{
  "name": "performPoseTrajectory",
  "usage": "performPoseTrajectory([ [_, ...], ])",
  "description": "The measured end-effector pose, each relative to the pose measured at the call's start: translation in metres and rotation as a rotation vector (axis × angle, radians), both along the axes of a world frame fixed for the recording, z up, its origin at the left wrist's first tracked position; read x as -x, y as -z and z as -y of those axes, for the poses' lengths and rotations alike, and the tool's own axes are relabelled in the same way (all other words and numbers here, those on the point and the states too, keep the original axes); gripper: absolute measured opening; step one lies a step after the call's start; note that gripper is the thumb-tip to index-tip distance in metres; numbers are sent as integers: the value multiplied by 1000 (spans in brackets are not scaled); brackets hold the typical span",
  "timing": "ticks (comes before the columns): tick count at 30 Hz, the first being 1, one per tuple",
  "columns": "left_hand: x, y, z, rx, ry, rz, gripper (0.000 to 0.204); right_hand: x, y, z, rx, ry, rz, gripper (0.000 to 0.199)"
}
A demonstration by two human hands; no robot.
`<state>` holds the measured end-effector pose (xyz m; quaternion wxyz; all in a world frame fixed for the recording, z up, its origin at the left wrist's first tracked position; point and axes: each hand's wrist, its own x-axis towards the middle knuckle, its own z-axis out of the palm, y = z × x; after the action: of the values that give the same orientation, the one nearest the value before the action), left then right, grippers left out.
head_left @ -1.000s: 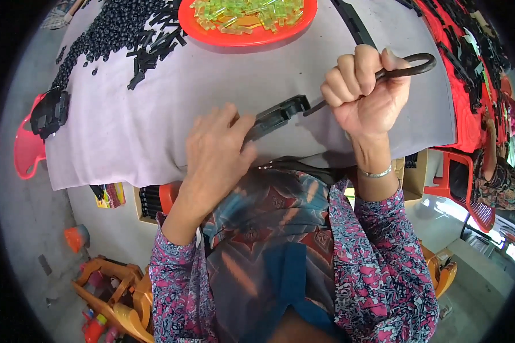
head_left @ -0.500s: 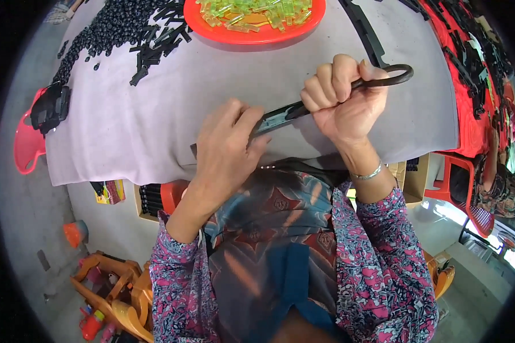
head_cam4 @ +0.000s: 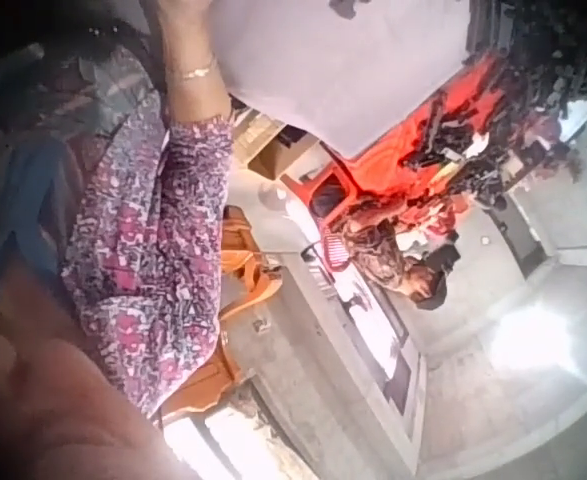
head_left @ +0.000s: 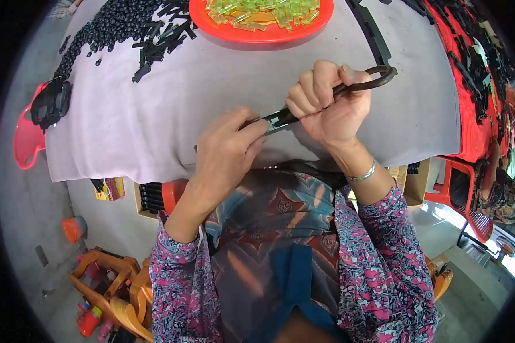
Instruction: The person assembles spirit levels by inserting vials into plastic frames, pressing components into place by hand and using a metal loop tool, and packing the assembled levels into a box.
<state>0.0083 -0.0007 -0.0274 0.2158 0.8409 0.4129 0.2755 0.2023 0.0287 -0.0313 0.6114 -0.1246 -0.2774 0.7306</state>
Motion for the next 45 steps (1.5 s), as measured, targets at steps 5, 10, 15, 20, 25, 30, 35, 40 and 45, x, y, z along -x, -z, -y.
performPoseTrajectory([
  [5,1,4,1,-25,-11,27,24,1,2,-2,-8,-24,-4,52],
  [10,0,7,2,-51,-1,24,25,0,1,-2,13,-25,16,52],
  [15,-1,13,4,-53,-17,51,25,1,4,-4,-41,-54,-6,50],
  [20,-2,20,6,-14,-41,100,19,3,12,-4,-42,-52,25,47],
  [25,0,20,5,-50,-39,71,23,-4,6,-8,-44,-79,-28,47],
  [30,-1,21,4,-91,-29,69,28,-5,2,-6,-23,-62,-3,46],
  [35,-2,21,5,-55,-40,75,21,-4,5,-7,-40,-88,5,44],
  [40,-2,21,5,-44,-38,82,22,-2,4,-7,-22,-76,8,47],
  [45,-3,21,5,-66,-36,75,23,-1,7,-8,-35,-94,-59,46],
])
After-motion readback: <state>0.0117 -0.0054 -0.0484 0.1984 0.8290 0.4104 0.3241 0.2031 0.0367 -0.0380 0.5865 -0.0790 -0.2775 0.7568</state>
